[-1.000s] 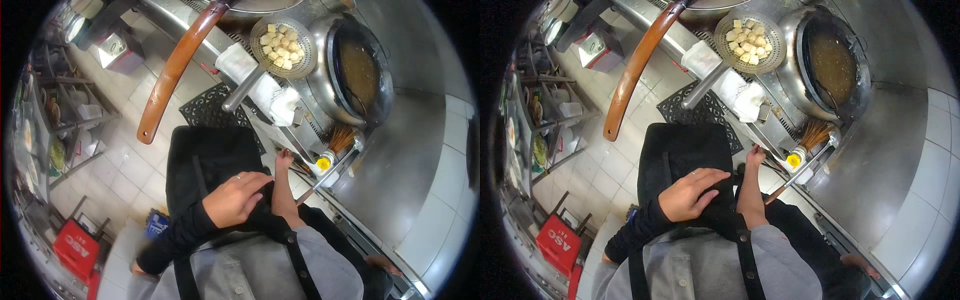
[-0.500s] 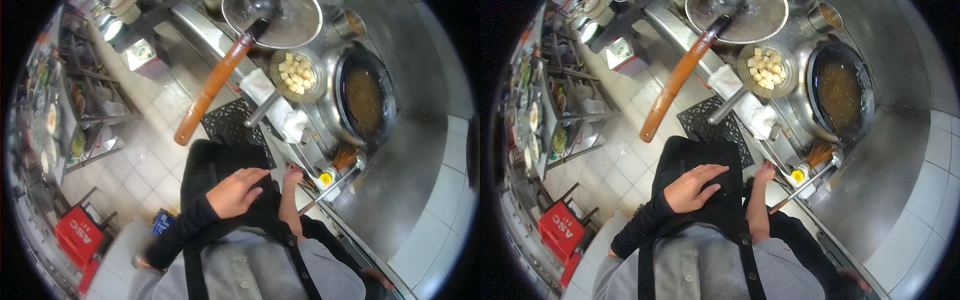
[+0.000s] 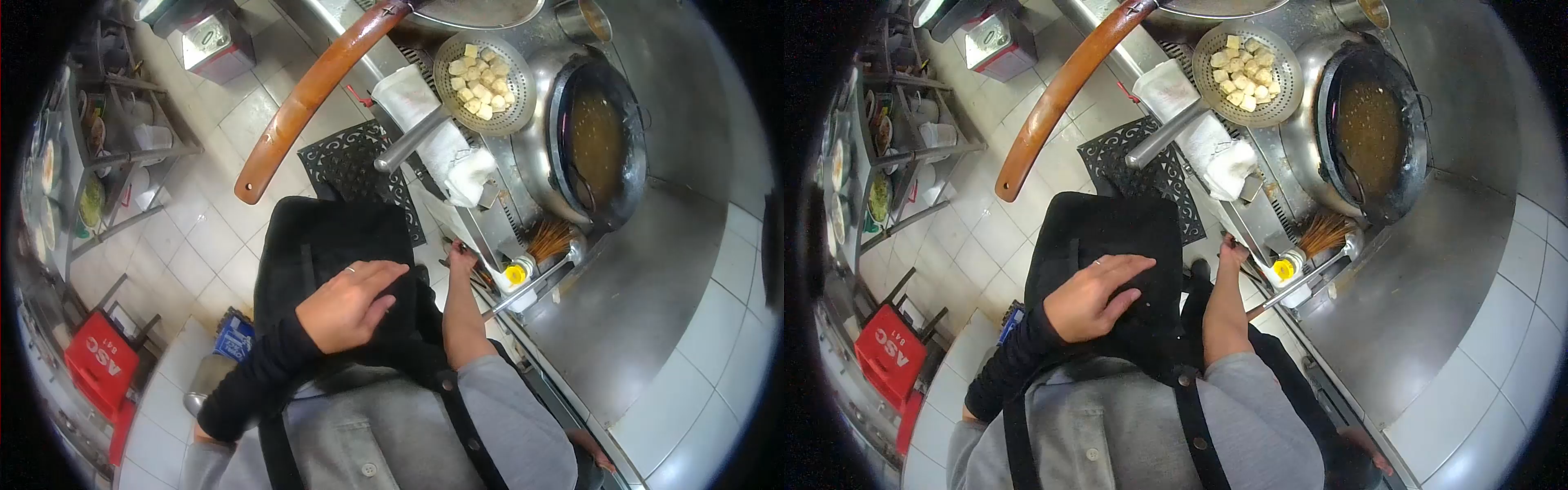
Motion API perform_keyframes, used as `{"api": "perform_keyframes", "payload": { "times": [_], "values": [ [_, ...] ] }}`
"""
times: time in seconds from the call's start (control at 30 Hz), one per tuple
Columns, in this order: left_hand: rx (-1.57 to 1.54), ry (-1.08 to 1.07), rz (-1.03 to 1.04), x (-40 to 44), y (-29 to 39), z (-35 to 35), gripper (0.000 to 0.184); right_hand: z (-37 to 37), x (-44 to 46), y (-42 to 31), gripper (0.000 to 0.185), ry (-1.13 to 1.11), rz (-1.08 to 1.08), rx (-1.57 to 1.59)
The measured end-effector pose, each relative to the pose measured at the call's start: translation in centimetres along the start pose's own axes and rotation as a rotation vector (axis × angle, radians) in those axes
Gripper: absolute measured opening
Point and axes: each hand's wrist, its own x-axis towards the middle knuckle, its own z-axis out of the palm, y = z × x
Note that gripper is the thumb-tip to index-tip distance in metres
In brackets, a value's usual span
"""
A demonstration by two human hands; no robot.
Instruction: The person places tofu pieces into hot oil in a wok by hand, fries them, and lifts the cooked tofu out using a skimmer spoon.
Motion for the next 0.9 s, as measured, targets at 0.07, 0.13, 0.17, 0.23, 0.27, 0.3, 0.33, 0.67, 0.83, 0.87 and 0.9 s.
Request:
{"api": "perform_keyframes", "payload": {
  "times": [0.07,0.13,0.17,0.23,0.27,0.3,0.33,0.67,0.83,0.87,0.9],
  "values": [
    [-0.010,-0.013,-0.004,-0.1,-0.3,0.3,0.045,-0.4,0.6,-0.6,0.042,-0.062,0.083,0.001],
    [-0.018,-0.020,-0.017,0.0,-0.4,0.3,0.045,-2.3,3.1,-1.4,0.042,-0.203,0.188,0.023],
    [-0.018,-0.012,-0.022,0.0,-0.5,0.3,0.044,-2.5,3.5,-1.3,0.042,-0.131,0.187,0.044],
    [-0.020,0.002,-0.031,0.0,-0.6,0.1,0.044,-1.1,1.1,-0.9,0.043,0.014,0.182,0.088],
    [-0.015,0.004,-0.023,0.0,-0.5,0.0,0.044,-0.6,-1.0,-0.5,0.040,0.069,0.193,0.089],
    [-0.009,0.010,-0.017,-0.1,-0.3,-0.1,0.044,-0.3,-3.8,0.1,0.038,0.122,0.208,0.087],
    [0.004,0.024,-0.012,-0.3,0.0,-0.4,0.044,0.3,-5.7,0.7,0.035,0.142,0.125,-0.003],
    [-0.371,0.412,-0.191,-10.1,-2.8,-12.1,0.035,6.3,-15.1,3.6,0.021,-0.336,0.231,-0.805],
    [-0.648,1.033,-0.129,-19.4,-13.6,-25.6,0.035,4.9,-15.1,2.3,0.028,-0.131,0.164,-1.583],
    [-0.735,1.217,-0.087,-21.5,-16.5,-28.7,0.035,5.4,-18.4,3.5,0.026,-0.145,0.123,-1.548],
    [-0.828,1.402,-0.049,-24.0,-19.5,-31.5,0.036,5.6,-20.7,4.4,0.025,-0.160,0.084,-1.513]
  ]
}}
